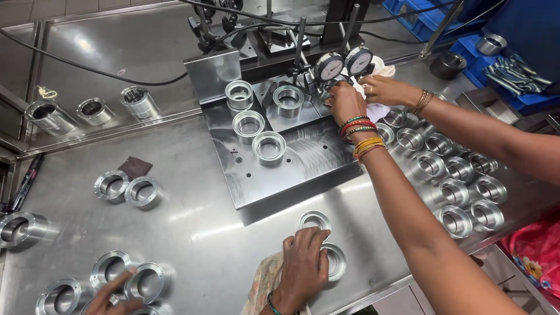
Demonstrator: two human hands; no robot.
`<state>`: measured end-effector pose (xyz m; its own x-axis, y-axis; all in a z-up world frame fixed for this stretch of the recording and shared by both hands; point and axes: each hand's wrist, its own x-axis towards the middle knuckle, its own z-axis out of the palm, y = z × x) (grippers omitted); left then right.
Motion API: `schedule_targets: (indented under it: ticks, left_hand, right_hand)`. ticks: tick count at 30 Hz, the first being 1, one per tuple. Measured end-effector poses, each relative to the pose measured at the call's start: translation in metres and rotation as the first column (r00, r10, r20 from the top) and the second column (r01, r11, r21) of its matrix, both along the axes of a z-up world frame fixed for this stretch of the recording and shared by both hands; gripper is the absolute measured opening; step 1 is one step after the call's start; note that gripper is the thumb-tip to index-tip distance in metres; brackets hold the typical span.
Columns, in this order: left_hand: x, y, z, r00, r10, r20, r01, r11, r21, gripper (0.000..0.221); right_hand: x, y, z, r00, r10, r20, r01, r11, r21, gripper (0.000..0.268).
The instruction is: The recorder cleans circular metal rings with a cloth and then performs quality inspection using a dual dial gauge fixture on a stainless steel table.
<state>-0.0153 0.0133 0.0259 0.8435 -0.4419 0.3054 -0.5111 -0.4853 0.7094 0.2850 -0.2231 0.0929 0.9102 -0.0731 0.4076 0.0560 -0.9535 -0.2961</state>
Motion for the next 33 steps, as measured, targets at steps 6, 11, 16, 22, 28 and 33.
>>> schedule_targets:
  ticks: [6, 11, 16, 22, 28, 33]
  left_hand:
    - [0.000, 0.003, 0.003, 1.000, 0.016, 0.024, -0.017, 1.000, 0.022, 0.038]
    - [0.000, 0.012, 0.010, 0.999, 0.041, -0.006, -0.041, 0.997, 0.068, 0.040]
    - [0.003, 0.006, 0.010, 0.990, 0.048, 0.132, -0.064, 0.990, 0.122, 0.052]
    - [-0.003, -0.027, -0.013, 0.981, -0.109, 0.163, 0.073, 0.974, 0.213, 0.076]
    - [-0.005, -0.021, -0.003, 0.993, -0.111, 0.047, 0.098, 0.970, 0.222, 0.059]
    - [-0.003, -0.019, -0.004, 0.976, -0.177, -0.128, 0.207, 0.939, 0.275, 0.054]
  right_hand:
    - [-0.011, -0.013, -0.015, 0.997, 0.065, 0.041, -0.063, 0.997, -0.039, 0.020]
    - [-0.175, -0.013, 0.011, 0.990, 0.137, 0.017, -0.138, 0.968, 0.209, 0.023]
    - [-0.310, -0.011, -0.051, 0.952, 0.049, -0.301, 0.190, 0.675, 0.713, 0.014]
    - [-0.332, 0.028, -0.053, 0.974, 0.165, -0.155, -0.115, 0.951, 0.287, 0.024]
    - [-0.278, 0.060, -0.001, 0.964, 0.119, -0.236, -0.028, 0.934, 0.356, 0.022]
    - [-0.214, 0.109, -0.073, 0.704, 0.704, -0.095, -0.688, 0.709, 0.155, 0.045]
